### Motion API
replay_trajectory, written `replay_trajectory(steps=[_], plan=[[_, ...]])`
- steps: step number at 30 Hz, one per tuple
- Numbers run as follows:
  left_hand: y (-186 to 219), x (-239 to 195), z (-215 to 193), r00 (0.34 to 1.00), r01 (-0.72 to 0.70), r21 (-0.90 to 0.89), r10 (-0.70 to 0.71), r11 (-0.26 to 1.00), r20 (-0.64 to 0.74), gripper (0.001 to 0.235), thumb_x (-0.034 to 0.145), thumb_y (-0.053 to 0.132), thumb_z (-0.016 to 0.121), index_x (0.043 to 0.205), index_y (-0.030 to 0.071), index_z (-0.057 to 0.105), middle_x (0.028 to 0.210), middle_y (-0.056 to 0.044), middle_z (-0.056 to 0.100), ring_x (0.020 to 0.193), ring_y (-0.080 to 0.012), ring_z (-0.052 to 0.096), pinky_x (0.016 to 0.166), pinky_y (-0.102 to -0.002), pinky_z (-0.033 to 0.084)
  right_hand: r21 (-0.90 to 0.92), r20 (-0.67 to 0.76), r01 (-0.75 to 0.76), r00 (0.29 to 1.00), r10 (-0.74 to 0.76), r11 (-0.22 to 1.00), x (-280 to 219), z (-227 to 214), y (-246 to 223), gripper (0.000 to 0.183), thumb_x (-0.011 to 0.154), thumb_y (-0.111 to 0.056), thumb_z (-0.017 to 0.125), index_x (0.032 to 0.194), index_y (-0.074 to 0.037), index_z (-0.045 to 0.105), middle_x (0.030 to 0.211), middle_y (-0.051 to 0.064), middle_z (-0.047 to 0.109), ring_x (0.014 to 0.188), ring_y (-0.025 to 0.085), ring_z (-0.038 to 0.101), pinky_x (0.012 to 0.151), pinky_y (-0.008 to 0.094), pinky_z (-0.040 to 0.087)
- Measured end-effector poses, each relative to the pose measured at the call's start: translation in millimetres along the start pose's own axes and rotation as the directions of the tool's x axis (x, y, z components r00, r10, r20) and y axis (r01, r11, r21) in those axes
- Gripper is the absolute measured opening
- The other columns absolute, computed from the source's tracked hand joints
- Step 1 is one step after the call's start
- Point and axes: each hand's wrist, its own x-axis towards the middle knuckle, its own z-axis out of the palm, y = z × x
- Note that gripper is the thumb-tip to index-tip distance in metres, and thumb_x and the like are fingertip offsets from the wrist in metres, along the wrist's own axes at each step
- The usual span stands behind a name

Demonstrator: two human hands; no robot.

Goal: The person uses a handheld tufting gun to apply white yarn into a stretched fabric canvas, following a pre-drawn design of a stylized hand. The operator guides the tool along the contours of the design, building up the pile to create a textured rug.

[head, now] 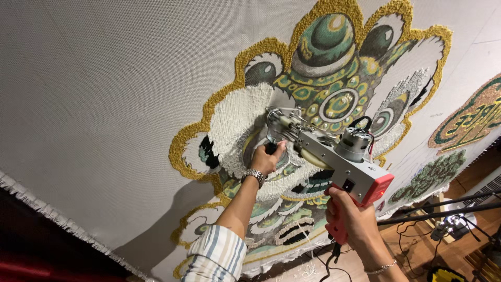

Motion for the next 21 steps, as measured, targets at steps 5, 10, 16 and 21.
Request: replay_trajectory(steps=[5, 10, 16, 21], plan=[[9.3, -0.7, -4.8, 0.995, -0.07, -0.032, 0.072, 0.997, 0.076, 0.05, 0.09, 0.051, 0.072, 0.082, 0.002, 0.069, 0.059, -0.003, 0.063, 0.041, -0.0133, 0.056, 0.041, -0.033, 0.045, -0.003, 0.011, -0.011, 1.0, 0.011, 1.0, -4.6, 7.5, -7.2, 0.023, 0.088, -0.018, 0.069, 0.098, 0.002, 0.065, 0.067, 0.003, 0.048, 0.055, 0.016, 0.049, 0.046, 0.033, 0.04], [18.4, -6.4, -5.5, 0.996, -0.051, 0.002, 0.051, 0.999, 0.077, 0.051, 0.092, 0.053, 0.072, 0.082, 0.003, 0.074, 0.056, -0.002, 0.06, 0.041, -0.0126, 0.057, 0.041, -0.031, 0.045, 0.013, 0.006, 0.009, 1.0, -0.009, 1.0, -6.8, 13.2, -15.7, 0.019, 0.087, -0.016, 0.067, 0.094, 0.0, 0.061, 0.069, 0.003, 0.052, 0.055, 0.016, 0.049, 0.045, 0.034, 0.041], [20.9, -3.9, -5.8, 0.996, -0.08, 0.013, 0.08, 0.997, 0.042, 0.045, 0.089, 0.049, 0.072, 0.086, 0.005, 0.073, 0.058, 0.001, 0.063, 0.042, -0.0118, 0.057, 0.041, -0.031, 0.047, 0.014, -0.002, -0.001, 1.0, 0.001, 1.0, -6.3, 13.6, -20.1, 0.021, 0.088, -0.018, 0.068, 0.09, 0.0, 0.059, 0.065, 0.003, 0.048, 0.053, 0.016, 0.048, 0.045, 0.034, 0.04], [31.0, -5.5, -3.7, 0.997, -0.077, -0.06, 0.077, 0.995, 0.009, 0.044, 0.087, 0.05, 0.076, 0.093, 0.007, 0.071, 0.061, -0.001, 0.063, 0.043, -0.0117, 0.054, 0.042, -0.03, 0.044, -0.073, -0.075, -0.117, 0.991, 0.112, 0.99, -6.4, 16.3, -32.2, 0.023, 0.087, -0.024, 0.066, 0.09, -0.002, 0.061, 0.061, 0.006, 0.048, 0.051, 0.02, 0.048, 0.043, 0.037, 0.039]])
